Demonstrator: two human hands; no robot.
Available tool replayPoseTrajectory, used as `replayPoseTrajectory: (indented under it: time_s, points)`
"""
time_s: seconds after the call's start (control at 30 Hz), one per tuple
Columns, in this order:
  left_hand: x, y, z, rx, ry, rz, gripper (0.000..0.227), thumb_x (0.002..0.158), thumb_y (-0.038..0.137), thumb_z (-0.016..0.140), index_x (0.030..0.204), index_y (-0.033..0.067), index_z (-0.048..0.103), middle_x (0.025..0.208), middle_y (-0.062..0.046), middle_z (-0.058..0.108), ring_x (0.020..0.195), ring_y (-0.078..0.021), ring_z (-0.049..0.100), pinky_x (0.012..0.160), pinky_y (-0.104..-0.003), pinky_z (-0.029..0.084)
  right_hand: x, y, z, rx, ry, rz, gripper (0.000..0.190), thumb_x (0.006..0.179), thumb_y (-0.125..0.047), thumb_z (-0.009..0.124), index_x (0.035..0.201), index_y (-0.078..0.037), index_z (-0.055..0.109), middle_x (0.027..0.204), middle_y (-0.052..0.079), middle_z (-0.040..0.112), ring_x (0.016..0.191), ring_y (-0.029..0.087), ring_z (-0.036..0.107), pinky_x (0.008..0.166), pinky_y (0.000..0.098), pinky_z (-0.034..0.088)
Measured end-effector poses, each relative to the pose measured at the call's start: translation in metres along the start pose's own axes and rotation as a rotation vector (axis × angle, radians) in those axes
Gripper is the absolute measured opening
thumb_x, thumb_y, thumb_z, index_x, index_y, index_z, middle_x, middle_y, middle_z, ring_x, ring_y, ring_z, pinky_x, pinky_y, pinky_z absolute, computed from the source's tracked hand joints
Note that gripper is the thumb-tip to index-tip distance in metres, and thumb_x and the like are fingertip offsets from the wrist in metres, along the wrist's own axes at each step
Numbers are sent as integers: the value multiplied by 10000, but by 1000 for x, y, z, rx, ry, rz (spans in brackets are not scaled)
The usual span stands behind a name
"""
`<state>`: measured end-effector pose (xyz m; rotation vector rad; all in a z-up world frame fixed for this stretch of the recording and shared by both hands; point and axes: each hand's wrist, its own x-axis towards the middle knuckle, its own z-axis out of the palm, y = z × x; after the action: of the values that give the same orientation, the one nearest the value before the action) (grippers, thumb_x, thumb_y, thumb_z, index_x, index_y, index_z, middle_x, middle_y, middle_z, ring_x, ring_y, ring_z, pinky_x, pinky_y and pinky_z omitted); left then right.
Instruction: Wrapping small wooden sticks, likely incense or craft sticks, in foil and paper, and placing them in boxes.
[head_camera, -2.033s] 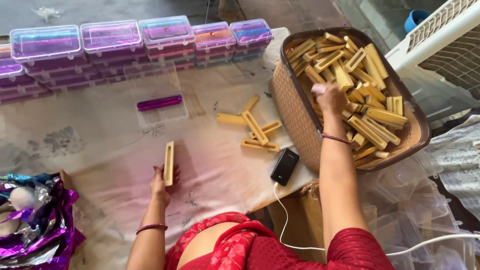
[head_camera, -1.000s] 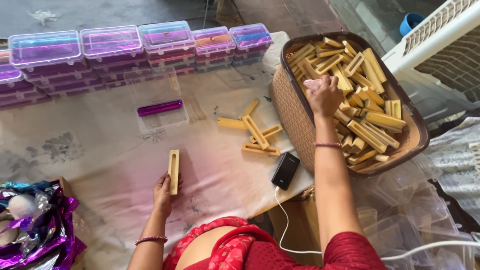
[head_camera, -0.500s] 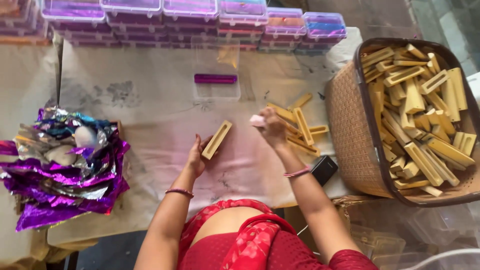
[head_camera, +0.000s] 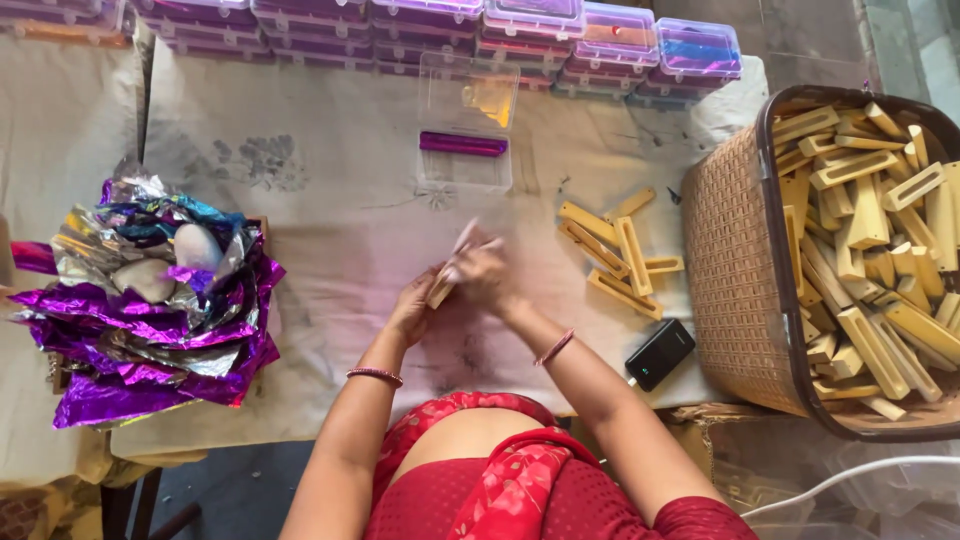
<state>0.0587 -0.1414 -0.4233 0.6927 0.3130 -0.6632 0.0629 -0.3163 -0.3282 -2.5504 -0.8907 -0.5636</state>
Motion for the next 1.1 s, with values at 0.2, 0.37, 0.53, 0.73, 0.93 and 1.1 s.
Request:
replayPoseTrajectory:
  time_s: [0.2,0.37,0.53,0.73,0.93,1.1]
  points:
    - [14,-2,0,231,-51,4,432,1035,244,559,1437,86,558,1296,-87,659,1120,-199,674,973,-377,579,4,-20,-37,216,-1,219,305,841,-137,747,1139,-93,702,1125,114,702,1052,312,680,922,427,570]
    - [5,9,26,806,-76,125,449,970,330,462,1372,173,584,1222,-47,677,1057,-207,669,902,-360,562,55,-114,-95,400,-34,-443,618,759,-264,765,1343,-129,618,1321,182,631,1081,356,658,947,454,544]
    - [-26,38,66,1203,-78,175,468,940,391,408,1327,223,608,1178,-28,693,1021,-215,670,861,-353,550,16,-58,-35,157,-239,-230,576,881,-200,768,1428,-105,618,1336,70,683,1033,232,665,958,403,564]
    - [-44,63,112,1456,10,71,440,993,452,431,1294,215,648,1180,-57,721,1035,-235,692,864,-370,544,19,-27,-62,447,16,44,562,723,-248,899,1208,-90,664,1253,119,651,1118,299,651,942,420,556]
    - [-37,62,96,1602,37,0,428,1027,482,458,1273,206,674,1184,-79,732,1051,-248,695,873,-385,533,-37,17,8,376,267,785,330,785,-163,881,1009,-45,668,1027,112,674,930,257,677,817,361,550]
    - [-2,16,38,1462,-82,139,386,1016,422,525,1285,185,668,1201,-93,691,1086,-252,632,906,-401,488,-36,14,11,455,554,993,111,895,-56,769,932,-37,666,936,73,638,811,187,631,739,300,537]
